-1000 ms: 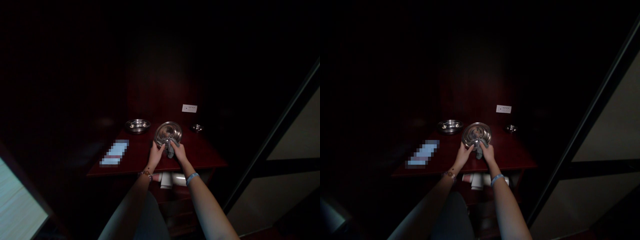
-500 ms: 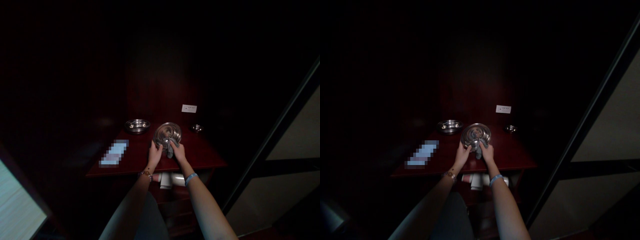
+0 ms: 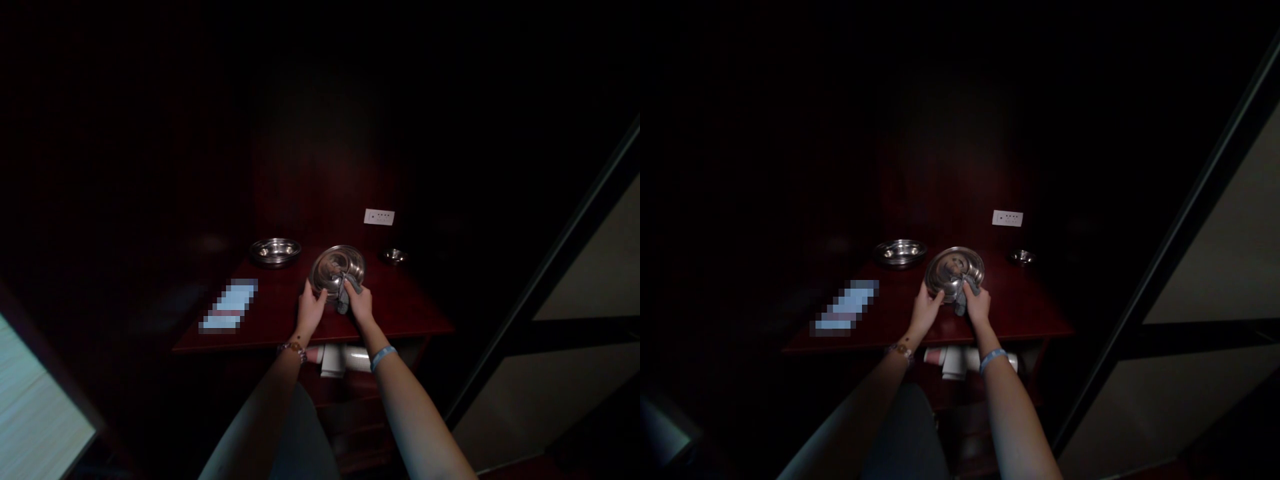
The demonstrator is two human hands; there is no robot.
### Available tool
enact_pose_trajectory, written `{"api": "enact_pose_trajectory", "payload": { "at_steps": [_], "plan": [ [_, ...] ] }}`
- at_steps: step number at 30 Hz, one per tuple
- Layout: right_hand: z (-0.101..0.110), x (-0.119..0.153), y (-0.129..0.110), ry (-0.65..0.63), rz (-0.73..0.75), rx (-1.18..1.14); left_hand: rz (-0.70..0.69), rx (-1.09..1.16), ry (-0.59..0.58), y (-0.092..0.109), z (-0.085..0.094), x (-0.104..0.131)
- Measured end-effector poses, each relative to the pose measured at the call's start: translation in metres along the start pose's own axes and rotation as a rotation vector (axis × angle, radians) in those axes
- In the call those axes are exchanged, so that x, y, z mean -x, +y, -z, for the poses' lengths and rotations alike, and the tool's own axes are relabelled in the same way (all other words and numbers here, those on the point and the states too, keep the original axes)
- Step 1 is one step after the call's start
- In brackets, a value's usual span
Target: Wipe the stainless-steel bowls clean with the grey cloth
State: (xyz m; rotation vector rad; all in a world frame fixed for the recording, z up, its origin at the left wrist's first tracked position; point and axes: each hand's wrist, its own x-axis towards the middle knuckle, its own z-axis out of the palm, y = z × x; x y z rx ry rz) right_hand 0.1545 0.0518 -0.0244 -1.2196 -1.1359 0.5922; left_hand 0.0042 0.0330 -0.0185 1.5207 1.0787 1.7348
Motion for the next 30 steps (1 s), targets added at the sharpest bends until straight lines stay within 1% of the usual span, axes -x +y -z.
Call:
{"api": "enact_pose_trajectory", "payload": {
  "at_steps": [6, 9, 11, 14, 17, 20, 24, 27, 30],
  "plan": [
    [-0.001, -0.002, 0.003, -0.050, -0.012, -0.176, -0.028, 0.047, -0.092, -0.003, -0.004, 0.000],
    [-0.001, -0.003, 0.003, -0.081, -0.019, -0.188, -0.050, 0.023, -0.139, -0.007, -0.005, -0.001],
    [-0.001, -0.003, 0.002, -0.090, -0.030, -0.182, -0.055, 0.020, -0.143, -0.010, -0.006, -0.002],
    [-0.001, -0.003, 0.001, -0.094, -0.043, -0.173, -0.054, 0.023, -0.123, -0.013, -0.005, -0.004],
    [-0.002, -0.002, 0.001, -0.095, -0.035, -0.155, -0.031, 0.034, -0.105, -0.013, -0.004, -0.006],
    [-0.003, -0.002, 0.002, -0.072, -0.023, -0.147, -0.022, 0.091, -0.075, -0.008, -0.004, -0.005],
    [-0.004, -0.002, 0.002, -0.057, -0.015, -0.142, -0.072, 0.187, 0.005, 0.003, -0.003, -0.003],
    [-0.004, -0.001, 0.001, -0.070, -0.016, -0.127, -0.064, 0.167, 0.046, 0.008, -0.001, -0.002],
    [-0.003, 0.001, -0.002, -0.087, -0.014, -0.128, -0.062, 0.096, 0.030, 0.008, 0.001, -0.002]
  ]
}}
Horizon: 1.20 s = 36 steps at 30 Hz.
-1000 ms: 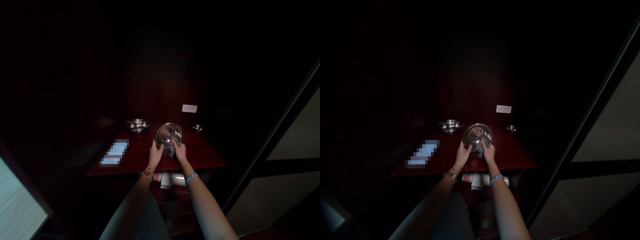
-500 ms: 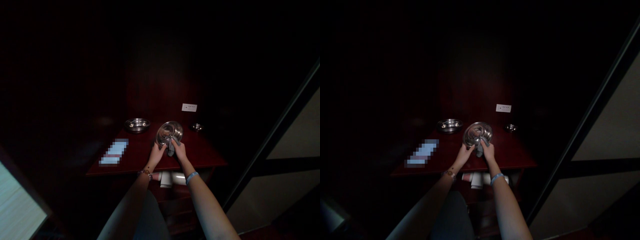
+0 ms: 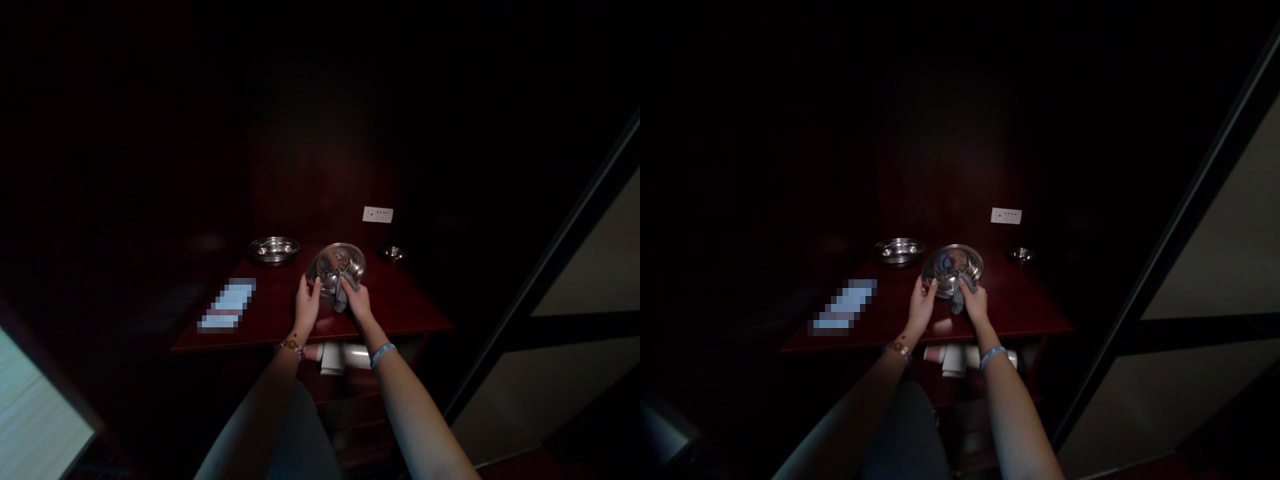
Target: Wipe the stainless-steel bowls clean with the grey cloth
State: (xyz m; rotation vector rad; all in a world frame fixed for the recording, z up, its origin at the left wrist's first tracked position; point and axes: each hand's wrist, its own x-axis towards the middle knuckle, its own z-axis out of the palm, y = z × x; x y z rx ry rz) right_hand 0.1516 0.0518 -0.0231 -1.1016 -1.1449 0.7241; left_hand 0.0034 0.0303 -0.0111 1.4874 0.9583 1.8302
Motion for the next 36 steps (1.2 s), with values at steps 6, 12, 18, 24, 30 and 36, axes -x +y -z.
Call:
{"api": "enact_pose_trajectory", "payload": {
  "at_steps": [6, 12, 18, 24, 30, 36],
  "plan": [
    [0.001, 0.001, -0.001, 0.012, -0.034, -0.045, 0.037, -0.016, -0.159, -0.010, -0.001, 0.000],
    [0.001, 0.002, -0.003, -0.066, -0.026, -0.053, 0.104, 0.079, -0.216, -0.018, -0.004, 0.000],
    [-0.001, 0.004, -0.007, -0.042, 0.020, -0.024, 0.075, 0.105, -0.140, -0.016, -0.006, -0.002],
    [-0.001, 0.003, -0.005, 0.052, 0.019, 0.025, 0.072, 0.016, -0.042, 0.000, -0.003, 0.001],
    [0.000, 0.002, -0.002, 0.055, 0.025, 0.022, 0.021, -0.078, 0.020, 0.003, 0.002, 0.002],
    [0.001, 0.000, 0.002, -0.062, -0.008, -0.045, 0.071, -0.061, -0.139, -0.010, 0.000, 0.000]
  ]
}}
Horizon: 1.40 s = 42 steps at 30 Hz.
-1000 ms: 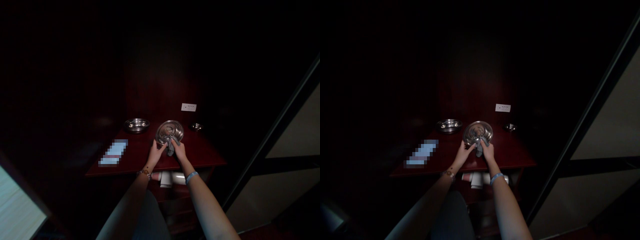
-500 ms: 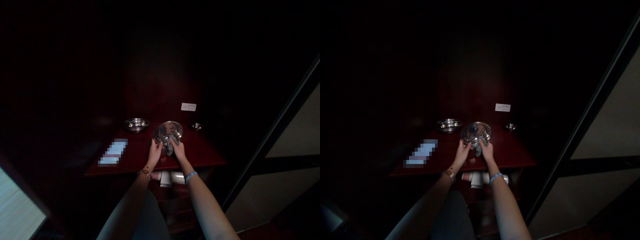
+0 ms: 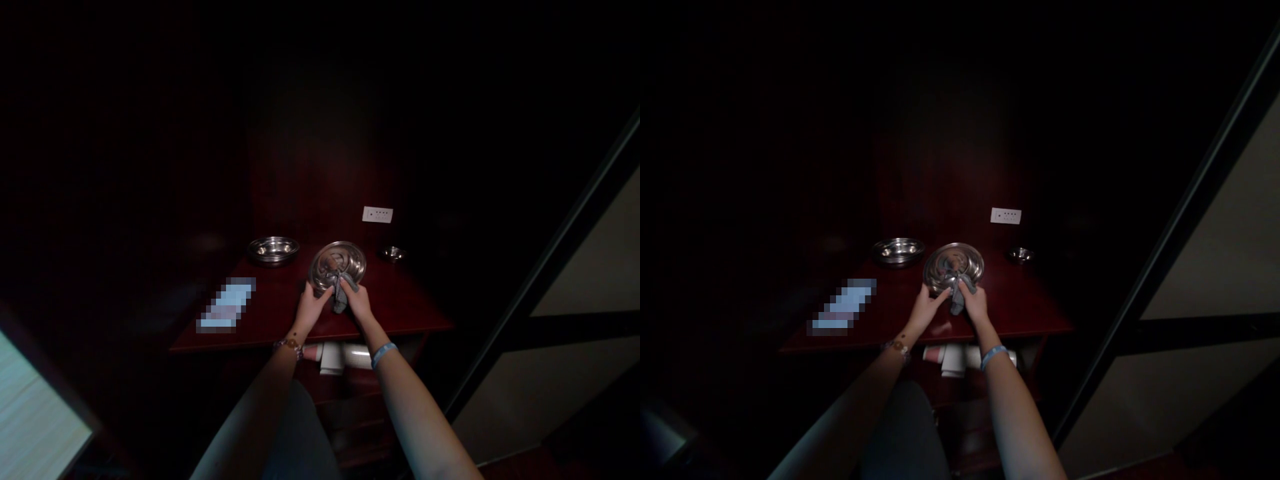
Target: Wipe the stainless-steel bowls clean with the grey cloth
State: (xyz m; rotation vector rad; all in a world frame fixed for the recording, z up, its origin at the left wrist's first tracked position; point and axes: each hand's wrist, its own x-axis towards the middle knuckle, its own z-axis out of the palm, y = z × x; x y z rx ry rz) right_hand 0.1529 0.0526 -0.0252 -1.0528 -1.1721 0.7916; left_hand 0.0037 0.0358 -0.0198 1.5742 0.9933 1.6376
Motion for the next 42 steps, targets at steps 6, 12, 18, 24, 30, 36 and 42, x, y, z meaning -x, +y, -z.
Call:
{"api": "enact_pose_trajectory", "payload": {
  "at_steps": [6, 12, 18, 24, 30, 36, 42],
  "plan": [
    [0.001, 0.001, -0.002, -0.056, -0.013, -0.015, -0.030, 0.009, -0.040, -0.006, -0.004, -0.002],
    [-0.002, 0.003, -0.006, -0.039, 0.003, -0.013, -0.053, 0.040, 0.044, 0.002, -0.004, -0.002],
    [-0.003, 0.002, -0.005, 0.024, 0.006, -0.036, -0.114, 0.111, 0.100, 0.011, -0.001, 0.000],
    [0.000, 0.000, -0.002, 0.025, -0.008, -0.048, -0.046, 0.048, 0.069, 0.004, -0.001, 0.000],
    [0.000, 0.003, -0.005, -0.055, -0.029, -0.081, -0.047, 0.015, -0.048, -0.003, -0.005, 0.000],
    [0.000, 0.005, -0.009, -0.081, -0.015, -0.013, -0.075, 0.016, -0.015, -0.006, -0.004, -0.003],
    [-0.003, 0.004, -0.007, -0.001, 0.011, 0.000, -0.126, 0.108, 0.081, -0.001, -0.004, -0.003]
  ]
}}
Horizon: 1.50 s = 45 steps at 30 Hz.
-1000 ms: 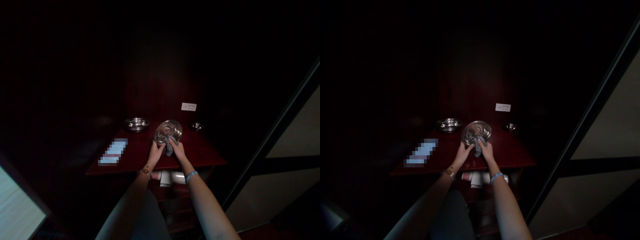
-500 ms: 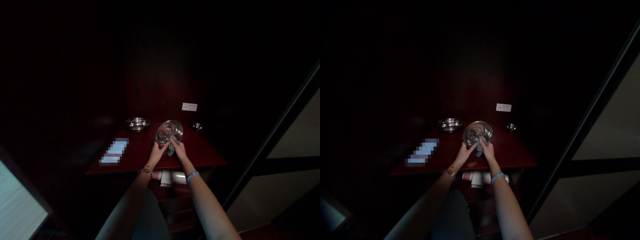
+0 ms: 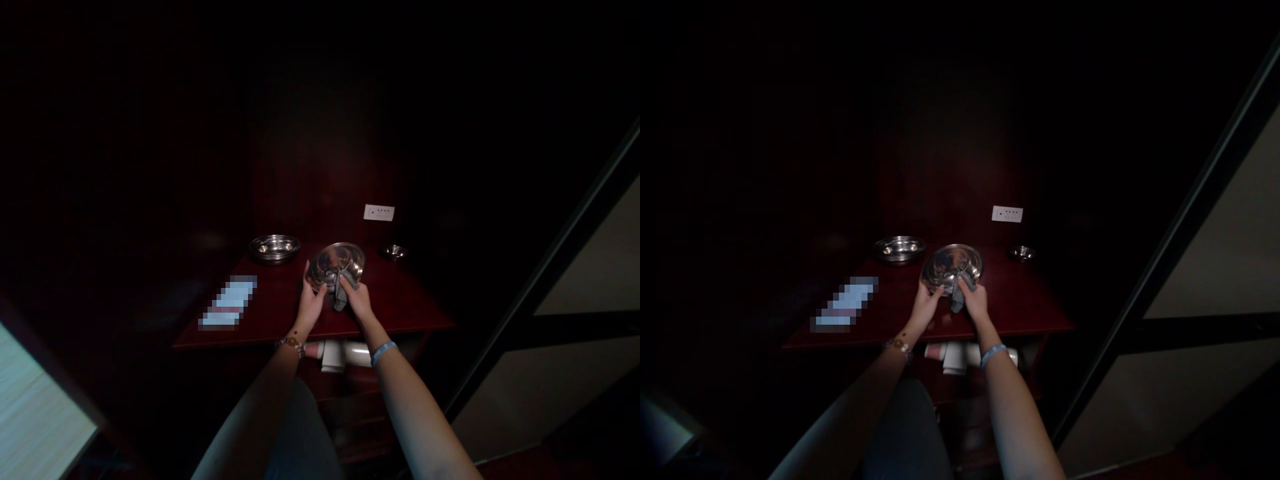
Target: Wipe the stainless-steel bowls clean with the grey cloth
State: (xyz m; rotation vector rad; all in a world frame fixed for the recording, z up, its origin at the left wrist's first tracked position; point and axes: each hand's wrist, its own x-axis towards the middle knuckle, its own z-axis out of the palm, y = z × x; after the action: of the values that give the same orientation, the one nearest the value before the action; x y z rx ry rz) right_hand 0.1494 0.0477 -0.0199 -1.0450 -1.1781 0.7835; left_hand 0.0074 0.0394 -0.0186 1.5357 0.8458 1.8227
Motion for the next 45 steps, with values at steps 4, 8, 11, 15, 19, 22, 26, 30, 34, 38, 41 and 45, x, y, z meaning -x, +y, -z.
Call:
{"api": "enact_pose_trajectory", "payload": {
  "at_steps": [4, 8, 11, 15, 19, 22, 26, 30, 34, 38, 41, 45],
  "plan": [
    [-0.001, -0.002, 0.005, 0.053, 0.012, 0.023, -0.013, 0.028, 0.060, 0.007, 0.001, 0.000],
    [-0.001, -0.004, 0.008, 0.058, 0.002, 0.012, 0.029, -0.024, 0.088, 0.012, 0.004, 0.002],
    [0.000, -0.005, 0.009, 0.043, 0.004, -0.011, 0.060, -0.051, 0.056, 0.010, 0.005, 0.002],
    [0.002, -0.005, 0.008, 0.039, -0.001, -0.027, 0.102, -0.020, -0.053, 0.001, 0.003, 0.001],
    [0.004, -0.002, 0.003, -0.054, 0.001, -0.011, 0.112, 0.024, -0.127, -0.007, 0.000, 0.000],
    [0.004, -0.001, 0.000, -0.090, 0.015, 0.024, 0.080, 0.040, -0.123, -0.009, -0.001, 0.000],
    [0.002, -0.002, 0.002, -0.060, 0.030, 0.040, 0.055, 0.027, -0.085, -0.007, -0.001, 0.000],
    [0.000, -0.003, 0.005, -0.034, 0.023, 0.029, 0.062, 0.015, 0.012, 0.001, 0.000, 0.001],
    [-0.002, -0.003, 0.005, 0.005, 0.018, 0.022, 0.075, -0.051, 0.075, 0.012, 0.002, 0.003],
    [-0.002, -0.002, 0.004, 0.037, 0.017, 0.016, 0.047, -0.117, 0.115, 0.018, 0.006, 0.004],
    [-0.001, -0.001, 0.003, 0.056, 0.009, 0.007, 0.053, -0.148, 0.114, 0.018, 0.008, 0.005],
    [0.001, -0.001, 0.002, 0.059, 0.007, 0.004, 0.075, -0.088, 0.055, 0.009, 0.005, 0.003]
  ]
}}
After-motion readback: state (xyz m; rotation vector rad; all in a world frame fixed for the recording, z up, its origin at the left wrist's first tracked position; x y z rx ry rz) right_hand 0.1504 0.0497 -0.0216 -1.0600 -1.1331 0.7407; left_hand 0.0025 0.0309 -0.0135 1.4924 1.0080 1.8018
